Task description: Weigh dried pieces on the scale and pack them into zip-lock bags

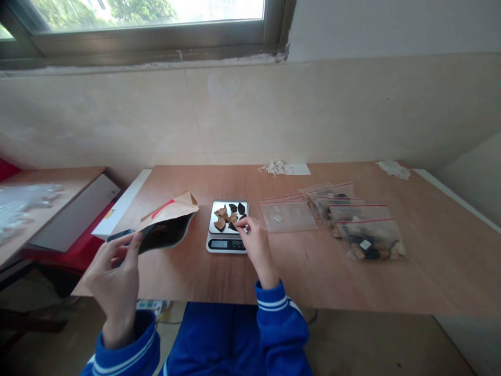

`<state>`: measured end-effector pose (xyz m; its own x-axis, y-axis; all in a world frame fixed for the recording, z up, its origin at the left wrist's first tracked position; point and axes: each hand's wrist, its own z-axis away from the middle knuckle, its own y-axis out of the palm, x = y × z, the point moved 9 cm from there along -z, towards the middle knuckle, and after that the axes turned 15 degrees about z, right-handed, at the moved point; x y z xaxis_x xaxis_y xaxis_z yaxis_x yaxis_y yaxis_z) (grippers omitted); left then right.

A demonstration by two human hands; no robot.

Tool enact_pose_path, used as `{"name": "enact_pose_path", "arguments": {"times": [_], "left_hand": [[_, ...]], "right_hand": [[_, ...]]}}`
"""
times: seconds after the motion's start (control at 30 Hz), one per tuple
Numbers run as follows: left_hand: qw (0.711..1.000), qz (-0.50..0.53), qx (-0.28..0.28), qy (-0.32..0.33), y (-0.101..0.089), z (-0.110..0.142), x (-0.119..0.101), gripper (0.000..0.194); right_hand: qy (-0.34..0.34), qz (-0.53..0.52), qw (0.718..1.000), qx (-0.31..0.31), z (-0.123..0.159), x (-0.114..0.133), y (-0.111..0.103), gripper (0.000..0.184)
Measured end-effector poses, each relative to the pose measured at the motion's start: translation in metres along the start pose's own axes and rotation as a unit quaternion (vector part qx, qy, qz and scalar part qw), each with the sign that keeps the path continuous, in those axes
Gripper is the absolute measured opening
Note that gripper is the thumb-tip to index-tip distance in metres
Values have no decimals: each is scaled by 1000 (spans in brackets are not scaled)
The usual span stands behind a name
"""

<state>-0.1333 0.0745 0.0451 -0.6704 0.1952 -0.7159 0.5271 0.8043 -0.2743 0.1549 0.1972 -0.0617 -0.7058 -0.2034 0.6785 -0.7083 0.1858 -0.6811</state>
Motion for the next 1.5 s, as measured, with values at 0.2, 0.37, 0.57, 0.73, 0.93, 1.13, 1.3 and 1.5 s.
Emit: {"name": "enact_pose_path", "arguments": {"times": [0.2, 0.37, 0.57, 0.73, 0.93, 1.13, 1.3, 1.5], "left_hand": [[1000, 4, 1, -3, 1, -1, 1, 20], [1000, 10, 3, -10, 0, 0, 4, 20], [1000, 8, 4, -11, -1, 1, 6, 20], [1000, 1, 6, -1, 0, 1, 6, 19], [1000, 6, 13, 26, 5, 4, -2, 17], [999, 18, 14, 41, 6, 9, -2, 15], [998, 38, 12, 40, 2, 12, 1, 13], [996, 53, 15, 65, 3, 19, -3, 10]], "right_hand": [[-64, 166, 984, -15, -7, 7, 24, 10], [-72, 156, 985, -5, -10, 6, 37, 11], [-65, 85, 994, -20, -3, 9, 12, 19], [-48, 33, 998, -17, 12, 21, -19, 20], [-130, -70, 984, 99, 45, 94, -19, 20], [-255, -55, 957, 127, 80, 174, 5, 42], [-264, 24, 956, 127, 81, 186, 31, 47], [-241, 90, 943, 214, 57, 183, 63, 40]]}}
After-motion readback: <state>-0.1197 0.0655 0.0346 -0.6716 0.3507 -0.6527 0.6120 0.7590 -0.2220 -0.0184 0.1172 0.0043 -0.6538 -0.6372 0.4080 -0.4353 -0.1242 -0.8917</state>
